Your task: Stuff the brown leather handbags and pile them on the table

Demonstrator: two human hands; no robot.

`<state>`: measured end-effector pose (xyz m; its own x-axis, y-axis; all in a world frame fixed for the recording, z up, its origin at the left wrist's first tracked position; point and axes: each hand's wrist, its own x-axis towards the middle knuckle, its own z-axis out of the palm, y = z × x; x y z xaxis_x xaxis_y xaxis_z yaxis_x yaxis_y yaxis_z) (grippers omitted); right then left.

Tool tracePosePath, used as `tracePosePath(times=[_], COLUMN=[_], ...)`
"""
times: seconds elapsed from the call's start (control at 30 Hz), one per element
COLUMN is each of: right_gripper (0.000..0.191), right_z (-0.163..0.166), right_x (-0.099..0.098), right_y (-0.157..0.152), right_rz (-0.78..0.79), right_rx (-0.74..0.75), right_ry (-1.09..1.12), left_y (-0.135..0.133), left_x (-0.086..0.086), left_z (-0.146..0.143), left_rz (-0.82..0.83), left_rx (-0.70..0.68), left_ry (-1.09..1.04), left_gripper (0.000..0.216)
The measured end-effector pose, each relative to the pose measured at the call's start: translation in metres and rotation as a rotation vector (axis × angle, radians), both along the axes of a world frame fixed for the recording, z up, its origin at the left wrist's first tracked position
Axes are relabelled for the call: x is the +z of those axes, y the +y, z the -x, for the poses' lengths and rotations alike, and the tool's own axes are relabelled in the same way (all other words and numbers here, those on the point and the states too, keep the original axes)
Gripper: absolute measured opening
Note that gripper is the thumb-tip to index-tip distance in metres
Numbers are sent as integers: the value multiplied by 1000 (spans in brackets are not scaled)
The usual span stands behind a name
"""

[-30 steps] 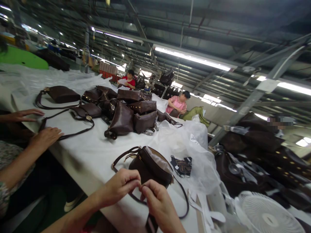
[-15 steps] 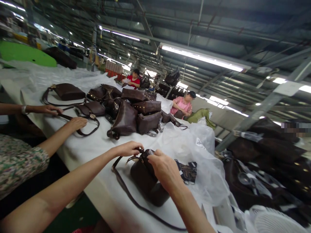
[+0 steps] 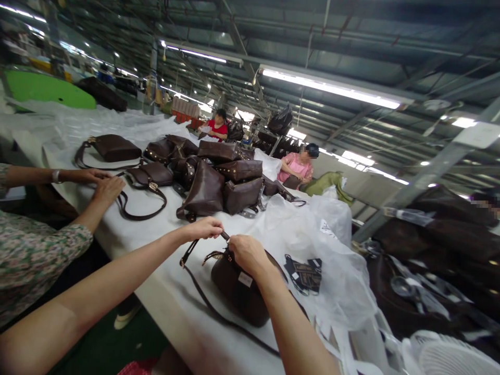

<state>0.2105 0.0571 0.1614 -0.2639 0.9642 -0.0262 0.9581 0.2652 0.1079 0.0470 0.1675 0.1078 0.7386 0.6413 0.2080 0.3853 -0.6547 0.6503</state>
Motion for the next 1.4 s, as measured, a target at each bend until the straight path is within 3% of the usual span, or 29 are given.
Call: tracePosePath(times=[0.13, 0.3, 0.4, 0.57, 0.73, 0.93, 1.1, 1.2, 1.4], right_gripper=[26, 26, 25, 25, 25, 26, 26, 28, 29], right_z=[-1, 2, 0, -4, -6, -6, -6, -5, 5], right_x=[0, -2, -4, -5, -7, -5, 0, 2, 9], right_y=[6, 16, 15, 13, 14, 12, 12, 12, 12], right_rz=[-7, -55, -66, -68, -63, -56, -44, -46, -4], right_rx=[-21, -54, -43, -39, -42, -45, -58, -88, -129], right_ry=[61, 86, 107, 122, 120, 90, 5, -80, -232], left_y=[11, 22, 13, -23, -52, -54, -60, -66, -73], left_x=[10, 25, 17, -11, -34, -61, -79, -81, -85], left_z=[-1, -6, -12, -17, -18, -30, -49, -57, -69], left_rz=[30, -92, -180, -216, -56, 171, 865, 1038, 930], left_rx=[-15, 75, 180, 302, 255, 86, -97, -16, 205], left_ry=[19, 113, 151, 95, 10, -203, -896, -1152, -1127], left_gripper=[21, 6, 10, 20, 27, 27, 60, 52, 23])
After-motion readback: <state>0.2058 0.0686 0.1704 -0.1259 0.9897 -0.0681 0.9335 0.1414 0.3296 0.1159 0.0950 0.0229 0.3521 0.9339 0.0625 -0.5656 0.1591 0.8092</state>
